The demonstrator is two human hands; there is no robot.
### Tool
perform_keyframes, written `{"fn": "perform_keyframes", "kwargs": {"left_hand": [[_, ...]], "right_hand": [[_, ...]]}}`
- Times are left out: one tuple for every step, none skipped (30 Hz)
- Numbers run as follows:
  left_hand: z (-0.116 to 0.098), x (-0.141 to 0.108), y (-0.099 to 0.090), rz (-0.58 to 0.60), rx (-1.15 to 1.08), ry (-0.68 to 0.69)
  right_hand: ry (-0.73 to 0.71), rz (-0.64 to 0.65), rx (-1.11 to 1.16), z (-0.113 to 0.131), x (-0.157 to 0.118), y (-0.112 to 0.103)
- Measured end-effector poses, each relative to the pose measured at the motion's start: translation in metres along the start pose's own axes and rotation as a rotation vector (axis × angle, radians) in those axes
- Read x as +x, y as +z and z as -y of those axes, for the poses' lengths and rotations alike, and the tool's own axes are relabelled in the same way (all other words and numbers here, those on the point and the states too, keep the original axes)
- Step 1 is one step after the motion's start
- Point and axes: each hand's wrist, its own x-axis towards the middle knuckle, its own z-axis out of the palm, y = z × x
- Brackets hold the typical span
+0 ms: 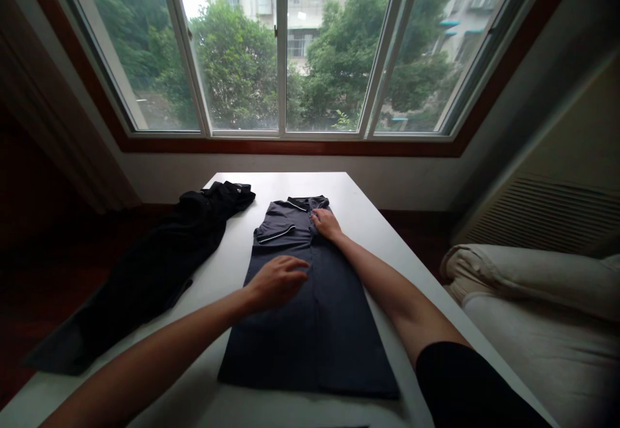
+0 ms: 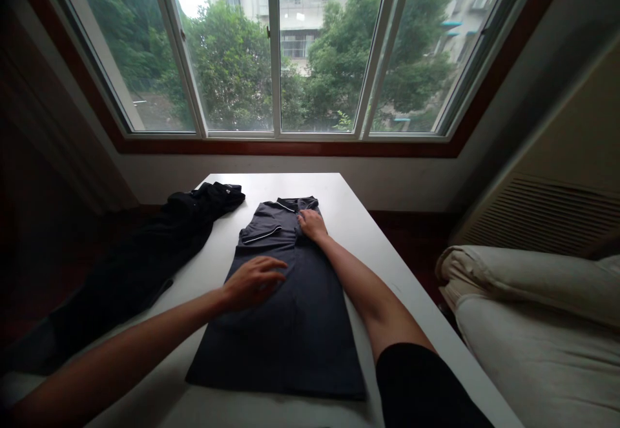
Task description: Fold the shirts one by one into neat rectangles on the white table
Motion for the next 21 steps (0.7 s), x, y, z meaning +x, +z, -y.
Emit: {"fn": "perform_keyframes", "kwargs": {"left_hand": [[0.024,-0.001,-0.007,-0.067,-0.009,-0.125],[0.049,-0.002,-0.014,-0.139,-0.023,-0.258],[0.073,-0.001,-0.02,-0.198,-0.028,-0.398],[0.096,0.0,-0.025,-0.224,-0.021,-0.527],[0.117,0.003,-0.029,-0.225,-0.003,-0.64],[0.135,0.006,-0.031,-0.211,0.018,-0.736],[0.15,0.011,-0.032,-0.182,0.032,-0.813],[0.163,0.016,-0.032,-0.157,0.04,-0.866],[0.173,0.022,-0.031,-0.139,0.041,-0.9],[0.18,0.029,-0.028,-0.129,0.038,-0.918],[0.186,0.036,-0.026,-0.129,0.034,-0.925],[0.19,0.044,-0.022,-0.133,0.031,-0.926],[0.194,0.052,-0.019,-0.136,0.031,-0.927],[0.197,0.06,-0.016,-0.139,0.032,-0.927],[0.199,0.068,-0.013,-0.141,0.035,-0.927],[0.202,0.076,-0.011,-0.143,0.037,-0.929],[0.205,0.082,-0.009,-0.144,0.039,-0.932],[0.209,0.089,-0.007,-0.145,0.041,-0.936],[0.212,0.095,-0.006,-0.144,0.041,-0.94],[0.216,0.1,-0.005,-0.144,0.041,-0.945],[0.22,0.105,-0.003,-0.143,0.04,-0.95]], "right_hand": [[-0.047,-0.026,0.027,0.012,-0.007,-0.001],[-0.116,-0.042,0.059,0.027,-0.017,-0.002],[-0.197,-0.037,0.098,0.043,-0.029,-0.002],[-0.29,-0.001,0.14,0.061,-0.043,-0.001],[-0.401,0.062,0.181,0.08,-0.059,0.0],[-0.522,0.144,0.219,0.099,-0.077,0.001],[-0.652,0.238,0.246,0.116,-0.095,0.001],[-0.765,0.324,0.265,0.133,-0.113,0.001],[-0.86,0.397,0.28,0.148,-0.131,-0.001],[-0.934,0.461,0.287,0.16,-0.147,-0.002],[-0.994,0.533,0.278,0.171,-0.161,-0.005],[-1.023,0.579,0.263,0.18,-0.172,-0.007],[-1.032,0.611,0.239,0.189,-0.181,-0.009],[-1.035,0.638,0.21,0.196,-0.188,-0.011],[-1.032,0.656,0.18,0.203,-0.192,-0.012],[-1.022,0.668,0.148,0.208,-0.195,-0.011],[-1.008,0.676,0.116,0.213,-0.197,-0.01],[-0.989,0.678,0.087,0.217,-0.199,-0.009],[-0.969,0.674,0.061,0.22,-0.201,-0.007],[-0.952,0.67,0.038,0.221,-0.203,-0.005],[-0.94,0.666,0.021,0.22,-0.205,-0.004]]}}
